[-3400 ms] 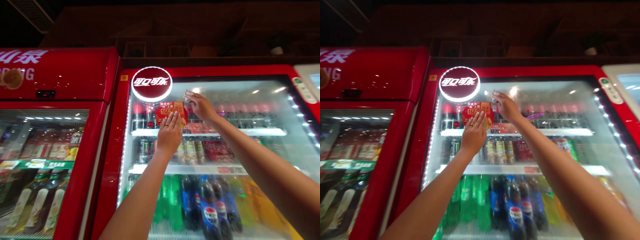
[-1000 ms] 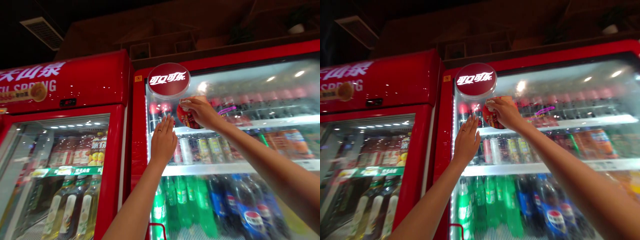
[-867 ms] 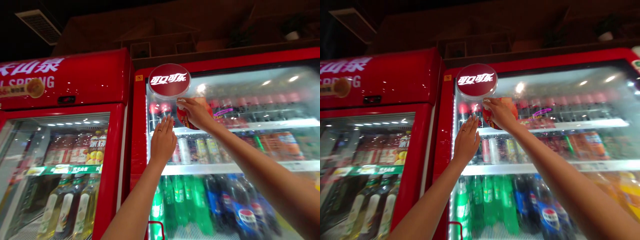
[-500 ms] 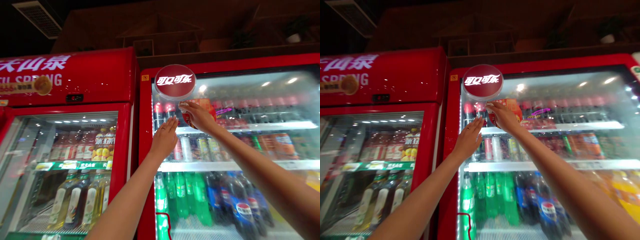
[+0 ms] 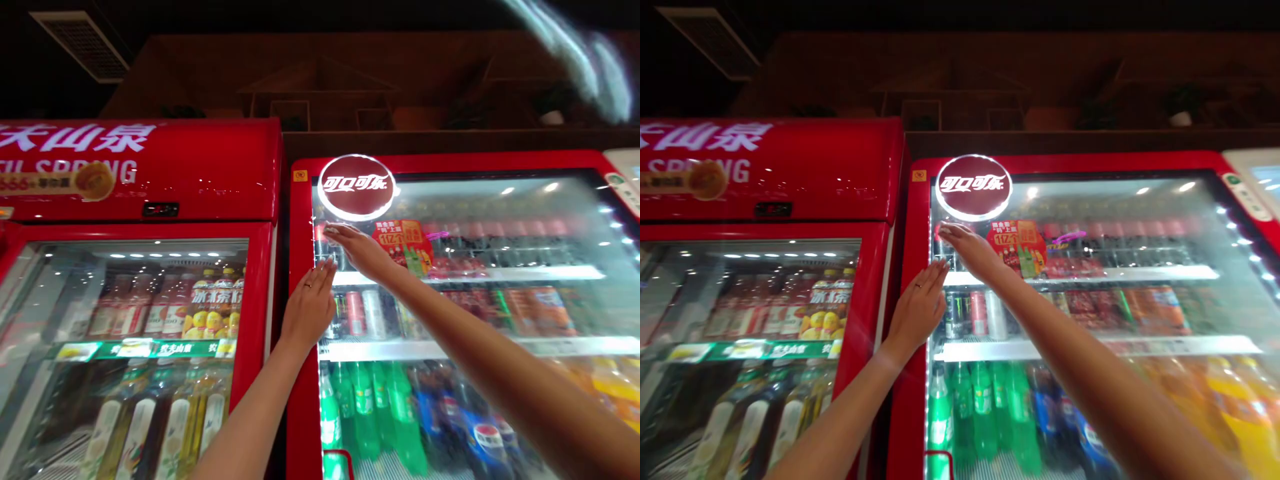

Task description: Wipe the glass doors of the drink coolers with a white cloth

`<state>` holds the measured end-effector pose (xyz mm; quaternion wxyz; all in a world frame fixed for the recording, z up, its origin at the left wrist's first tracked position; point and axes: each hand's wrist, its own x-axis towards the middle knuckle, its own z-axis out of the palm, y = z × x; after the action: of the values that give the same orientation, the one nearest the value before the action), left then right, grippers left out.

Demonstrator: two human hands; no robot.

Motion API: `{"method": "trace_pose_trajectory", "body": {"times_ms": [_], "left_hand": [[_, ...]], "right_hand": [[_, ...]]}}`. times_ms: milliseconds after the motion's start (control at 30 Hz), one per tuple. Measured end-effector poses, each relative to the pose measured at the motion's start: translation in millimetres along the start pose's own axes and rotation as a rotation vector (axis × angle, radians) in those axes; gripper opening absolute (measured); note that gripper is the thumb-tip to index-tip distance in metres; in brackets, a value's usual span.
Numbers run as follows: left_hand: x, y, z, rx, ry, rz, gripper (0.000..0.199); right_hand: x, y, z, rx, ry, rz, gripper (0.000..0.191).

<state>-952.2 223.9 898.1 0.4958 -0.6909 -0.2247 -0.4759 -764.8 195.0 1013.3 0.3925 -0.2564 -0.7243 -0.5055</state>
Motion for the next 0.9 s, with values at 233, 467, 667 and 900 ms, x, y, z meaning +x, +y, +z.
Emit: {"method": "trace_pose_trajectory", "body": {"times_ms": [233, 467, 667, 900], "left_hand": [[0.3, -7.1, 7.3, -0.142, 0.173, -0.193, 0.085], [-0.6, -7.0, 9.8, -0.140, 0.150, -0.167, 0.076], [-0.3, -4.6, 6.8, -0.082, 0.091, -0.178, 0.065], [-1.7, -7.4, 11.3, -0.071, 0.152, -0.147, 0.076]], "right_hand": [[54.6, -7.2, 0.5, -0.073, -0.011, -0.088, 0.071], [31.4, 47.2, -25.3, -0.129, 0.327, 0.158, 0.069], [17.7, 50.2, -15.2, -0.102, 0.456, 0.251, 0.069], [58.1, 53.8, -17.5, -0.091, 0.242, 0.147, 0.062]]}}
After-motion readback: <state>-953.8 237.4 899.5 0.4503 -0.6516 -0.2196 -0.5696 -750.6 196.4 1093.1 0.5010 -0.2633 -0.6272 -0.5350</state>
